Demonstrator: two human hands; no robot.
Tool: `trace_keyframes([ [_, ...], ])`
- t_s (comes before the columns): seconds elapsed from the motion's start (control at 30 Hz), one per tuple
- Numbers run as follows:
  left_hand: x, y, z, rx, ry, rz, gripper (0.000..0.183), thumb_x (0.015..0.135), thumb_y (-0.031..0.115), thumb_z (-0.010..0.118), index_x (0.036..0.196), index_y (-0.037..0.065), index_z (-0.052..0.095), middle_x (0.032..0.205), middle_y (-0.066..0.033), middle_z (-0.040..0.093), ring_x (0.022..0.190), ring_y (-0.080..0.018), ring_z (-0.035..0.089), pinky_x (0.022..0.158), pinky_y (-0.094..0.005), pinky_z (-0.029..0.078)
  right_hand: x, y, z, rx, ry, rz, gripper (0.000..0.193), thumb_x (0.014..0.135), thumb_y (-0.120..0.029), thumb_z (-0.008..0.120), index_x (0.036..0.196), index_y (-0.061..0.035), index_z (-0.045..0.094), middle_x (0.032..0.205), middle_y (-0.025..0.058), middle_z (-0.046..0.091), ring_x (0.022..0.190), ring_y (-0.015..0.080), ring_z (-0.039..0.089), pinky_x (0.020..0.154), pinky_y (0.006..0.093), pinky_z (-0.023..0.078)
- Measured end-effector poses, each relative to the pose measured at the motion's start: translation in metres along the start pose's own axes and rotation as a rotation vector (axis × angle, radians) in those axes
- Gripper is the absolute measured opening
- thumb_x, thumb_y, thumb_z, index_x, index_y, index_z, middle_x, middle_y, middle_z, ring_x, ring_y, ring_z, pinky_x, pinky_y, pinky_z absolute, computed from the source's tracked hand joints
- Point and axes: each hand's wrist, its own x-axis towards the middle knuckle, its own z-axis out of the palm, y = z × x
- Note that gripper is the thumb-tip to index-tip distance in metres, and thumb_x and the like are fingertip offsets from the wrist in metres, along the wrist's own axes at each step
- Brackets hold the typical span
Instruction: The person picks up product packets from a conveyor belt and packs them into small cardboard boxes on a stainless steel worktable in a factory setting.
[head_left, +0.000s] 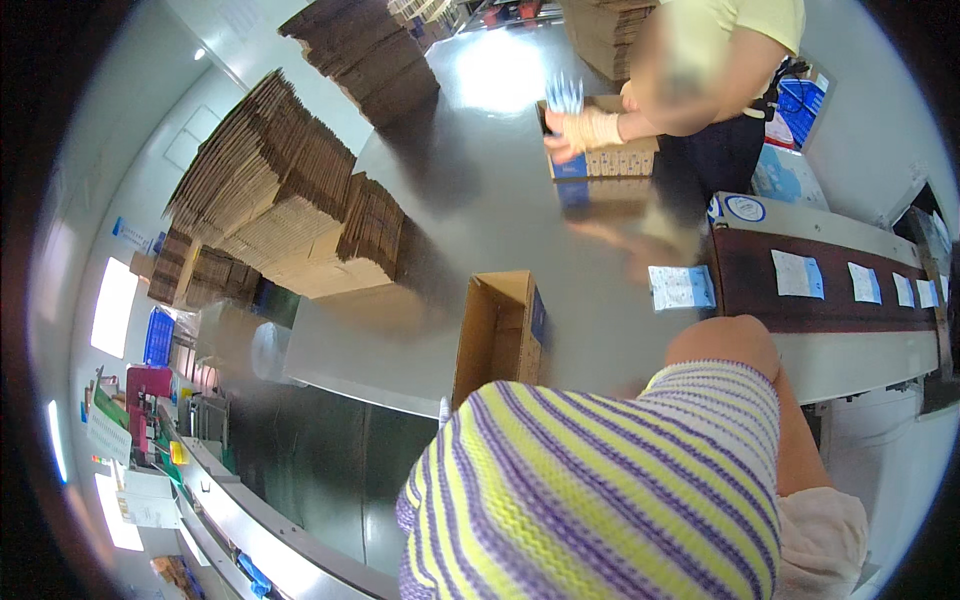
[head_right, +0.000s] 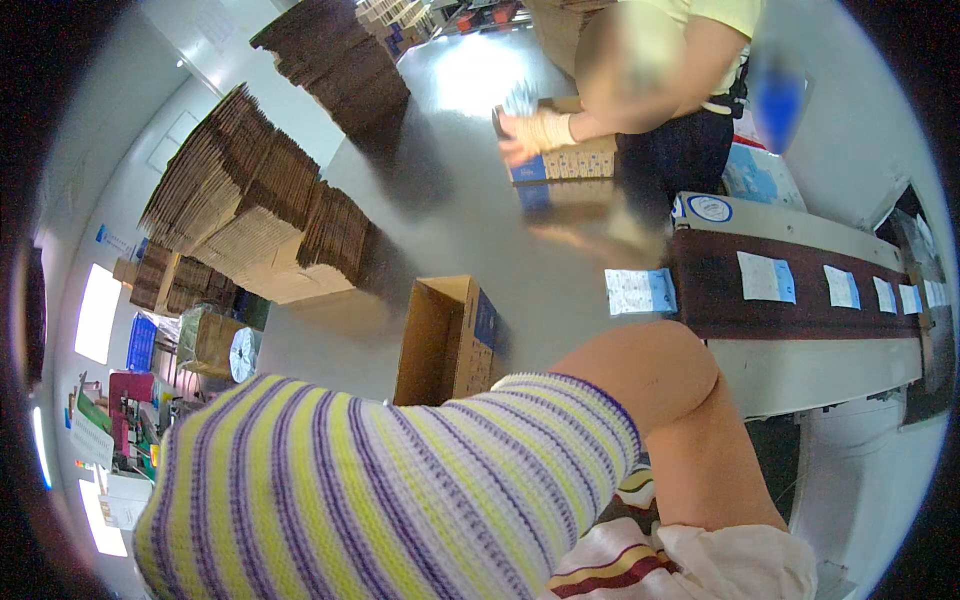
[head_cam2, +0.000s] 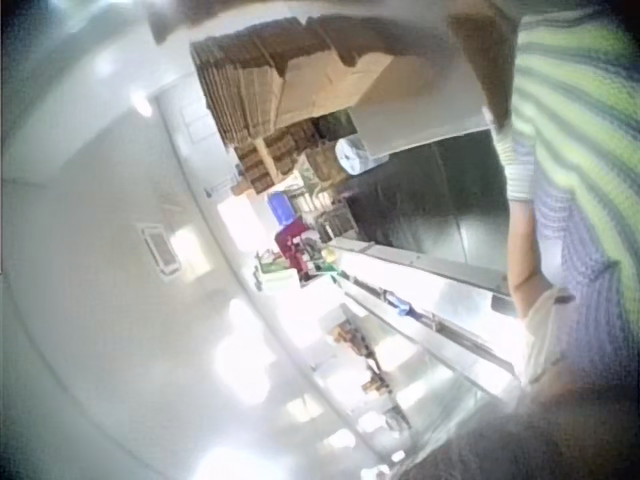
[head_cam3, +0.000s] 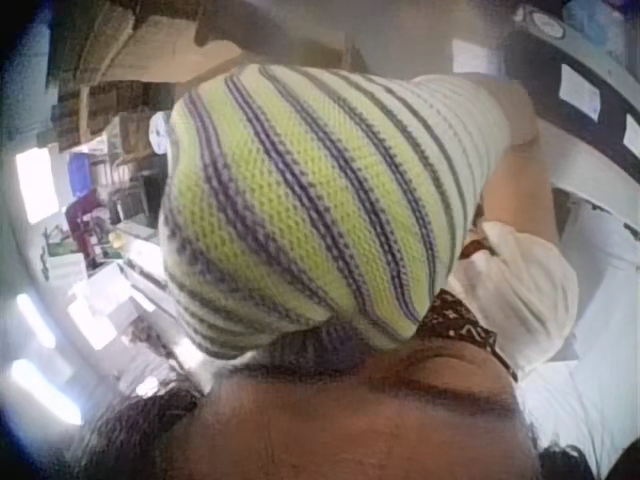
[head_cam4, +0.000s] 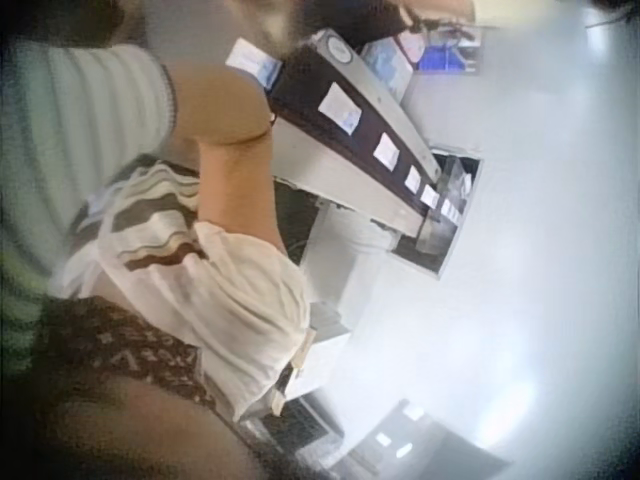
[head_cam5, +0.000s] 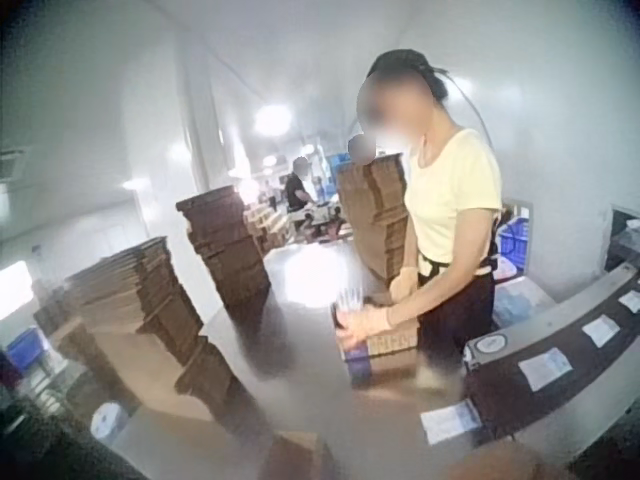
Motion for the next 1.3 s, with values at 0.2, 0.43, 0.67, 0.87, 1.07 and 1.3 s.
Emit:
trace_keyframes([
  [0.2, -0.006, -0.002, 0.001, 0.001, 0.02, -0.014, 0.028, 0.079, 0.033, 0.061, 0.095, 0.011, 0.065, 0.08, -0.0079, 0.066, 0.083, -0.0267, 0.064, 0.107, -0.0532, 0.025, -0.003, 0.009, 0.005, 0.04, -0.001, 0.004, 0.024, 0.072, -0.026, 0.073, 0.082, -0.0072, 0.063, 0.075, 0.0102, 0.062, 0.068, 0.0251, 0.061, 0.066, 0.0344, 0.046],
  [0.43, 0.015, 0.004, 0.002, 0.004, 0.073, 0.028, 0.033, 0.077, 0.035, 0.062, 0.101, 0.013, 0.065, 0.085, -0.0074, 0.067, 0.087, -0.0274, 0.064, 0.107, -0.0534, 0.026, -0.01, 0.013, -0.005, -0.001, 0.052, 0.044, 0.024, 0.075, -0.027, 0.071, 0.083, -0.006, 0.064, 0.076, 0.012, 0.063, 0.069, 0.0265, 0.062, 0.068, 0.0357, 0.048],
  [0.67, 0.004, 0.01, 0.021, 0.056, 0.209, -0.06, 0.038, 0.076, 0.038, 0.064, 0.106, 0.014, 0.065, 0.089, -0.007, 0.069, 0.092, -0.0281, 0.064, 0.107, -0.0536, 0.026, -0.097, 0.097, 0.081, -0.341, -0.098, 0.573, 0.034, 0.081, -0.04, 0.059, 0.087, -0.0076, 0.067, 0.08, 0.0125, 0.065, 0.077, 0.0286, 0.064, 0.071, 0.0415, 0.05],
  [0.87, 0.024, 0.02, 0.027, -0.034, 0.224, -0.094, 0.026, 0.071, 0.02, 0.07, 0.09, 0.007, 0.059, 0.079, -0.009, 0.063, 0.076, -0.0279, 0.061, 0.105, -0.0546, 0.029, -0.174, 0.15, 0.137, -0.62, -0.039, 0.452, 0.025, 0.08, -0.035, 0.054, 0.068, -0.0124, 0.058, 0.075, 0.0033, 0.05, 0.084, 0.0212, 0.047, 0.072, 0.0383, 0.04],
  [1.07, 0.03, 0.014, 0.0, 0.029, 0.12, 0.077, 0.027, 0.075, 0.017, 0.066, 0.099, 0.008, 0.059, 0.09, -0.0121, 0.062, 0.091, -0.0289, 0.06, 0.106, -0.0532, 0.028, -0.177, 0.171, 0.131, -0.571, -0.166, 0.45, 0.021, 0.079, -0.031, 0.054, 0.071, -0.0119, 0.058, 0.078, 0.0026, 0.053, 0.083, 0.0204, 0.05, 0.073, 0.0391, 0.041],
  [1.3, 0.033, 0.0, 0.024, -0.002, 0.185, 0.101, 0.026, 0.078, 0.02, 0.066, 0.099, 0.006, 0.058, 0.069, -0.0063, 0.06, 0.066, -0.0249, 0.06, 0.088, -0.0418, 0.043, -0.208, 0.134, 0.042, -0.413, -0.003, 0.452, 0.024, 0.084, -0.027, 0.061, 0.098, -0.0079, 0.057, 0.105, 0.0113, 0.058, 0.101, 0.0296, 0.056, 0.088, 0.0429, 0.047],
])
